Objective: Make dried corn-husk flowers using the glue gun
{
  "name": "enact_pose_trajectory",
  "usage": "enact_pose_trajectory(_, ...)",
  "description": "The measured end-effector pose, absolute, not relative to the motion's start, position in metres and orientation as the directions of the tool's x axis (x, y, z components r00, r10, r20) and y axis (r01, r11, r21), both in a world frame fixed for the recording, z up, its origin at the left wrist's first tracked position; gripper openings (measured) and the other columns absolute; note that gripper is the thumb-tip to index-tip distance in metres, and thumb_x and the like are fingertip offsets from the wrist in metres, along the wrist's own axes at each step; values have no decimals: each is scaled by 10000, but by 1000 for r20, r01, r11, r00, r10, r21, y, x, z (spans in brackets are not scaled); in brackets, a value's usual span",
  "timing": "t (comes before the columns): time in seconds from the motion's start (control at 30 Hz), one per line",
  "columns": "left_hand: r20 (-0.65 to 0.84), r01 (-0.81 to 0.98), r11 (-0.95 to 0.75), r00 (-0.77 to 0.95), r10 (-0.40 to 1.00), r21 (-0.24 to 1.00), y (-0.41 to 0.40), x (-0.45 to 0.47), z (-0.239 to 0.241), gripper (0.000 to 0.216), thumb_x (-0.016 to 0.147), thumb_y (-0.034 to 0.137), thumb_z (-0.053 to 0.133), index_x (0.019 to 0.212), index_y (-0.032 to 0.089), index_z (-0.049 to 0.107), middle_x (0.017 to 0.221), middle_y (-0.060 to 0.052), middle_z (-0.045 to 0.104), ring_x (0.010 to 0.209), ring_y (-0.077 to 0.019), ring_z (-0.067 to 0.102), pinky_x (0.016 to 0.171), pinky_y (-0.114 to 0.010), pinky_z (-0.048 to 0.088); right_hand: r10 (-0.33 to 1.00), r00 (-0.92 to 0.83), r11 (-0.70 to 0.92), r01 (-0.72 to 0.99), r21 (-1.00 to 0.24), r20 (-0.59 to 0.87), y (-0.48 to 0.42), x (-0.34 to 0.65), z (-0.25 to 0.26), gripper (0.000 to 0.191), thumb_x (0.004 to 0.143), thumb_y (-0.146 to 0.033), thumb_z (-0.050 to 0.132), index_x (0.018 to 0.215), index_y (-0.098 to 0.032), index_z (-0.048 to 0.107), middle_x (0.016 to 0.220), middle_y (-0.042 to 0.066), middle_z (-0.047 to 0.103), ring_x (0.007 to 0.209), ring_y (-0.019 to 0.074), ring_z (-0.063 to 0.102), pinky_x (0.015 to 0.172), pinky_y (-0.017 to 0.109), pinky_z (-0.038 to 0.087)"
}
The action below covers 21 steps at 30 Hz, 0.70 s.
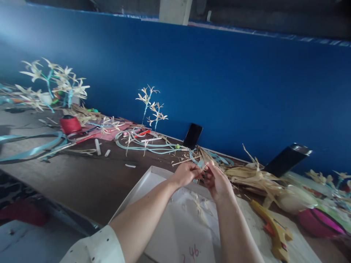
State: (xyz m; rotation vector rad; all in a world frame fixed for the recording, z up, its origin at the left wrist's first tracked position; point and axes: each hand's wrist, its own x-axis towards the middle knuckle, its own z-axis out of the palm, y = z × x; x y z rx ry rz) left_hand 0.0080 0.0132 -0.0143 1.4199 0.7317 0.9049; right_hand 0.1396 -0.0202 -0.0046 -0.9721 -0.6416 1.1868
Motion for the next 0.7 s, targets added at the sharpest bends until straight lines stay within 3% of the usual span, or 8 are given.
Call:
enact_pose_trajectory(0.2, 116, -108, -69, 524, 844, 992, 10, 8, -12, 395, 675, 495, 634, 799, 123, 683, 666, -37, 636, 629, -122, 543, 621, -224, 397, 941, 338, 145, -475, -868, -28, -18, 142, -7, 298, 541, -314, 815, 607, -173, 561, 561, -58, 528, 419, 33, 389, 370, 150, 330)
enact_pose_trajectory(0.4, 115, -191, -16, 519, 847, 981, 8, 8, -9, 392, 666, 481, 657, 800, 113, 676, 658, -34, 624, 606, -108, 526, 607, -222, 384, 949, 314, 132, -495, -859, -35, -19, 147, -4, 274, 561, -348, 785, 735, -197, 636, 658, -40, 580, 422, 37, 403, 370, 162, 359)
enact_pose_trajectory(0.7, 90, -307, 15, 325, 942, 952, 21, 3, -10, 338, 682, 425, 658, 836, 125, 677, 682, -28, 633, 620, -99, 528, 611, -207, 387, 960, 280, 133, -518, -845, -20, -22, 143, -2, 324, 586, -260, 788, 891, -205, 698, 827, -10, 637, 489, 27, 434, 407, 147, 372)
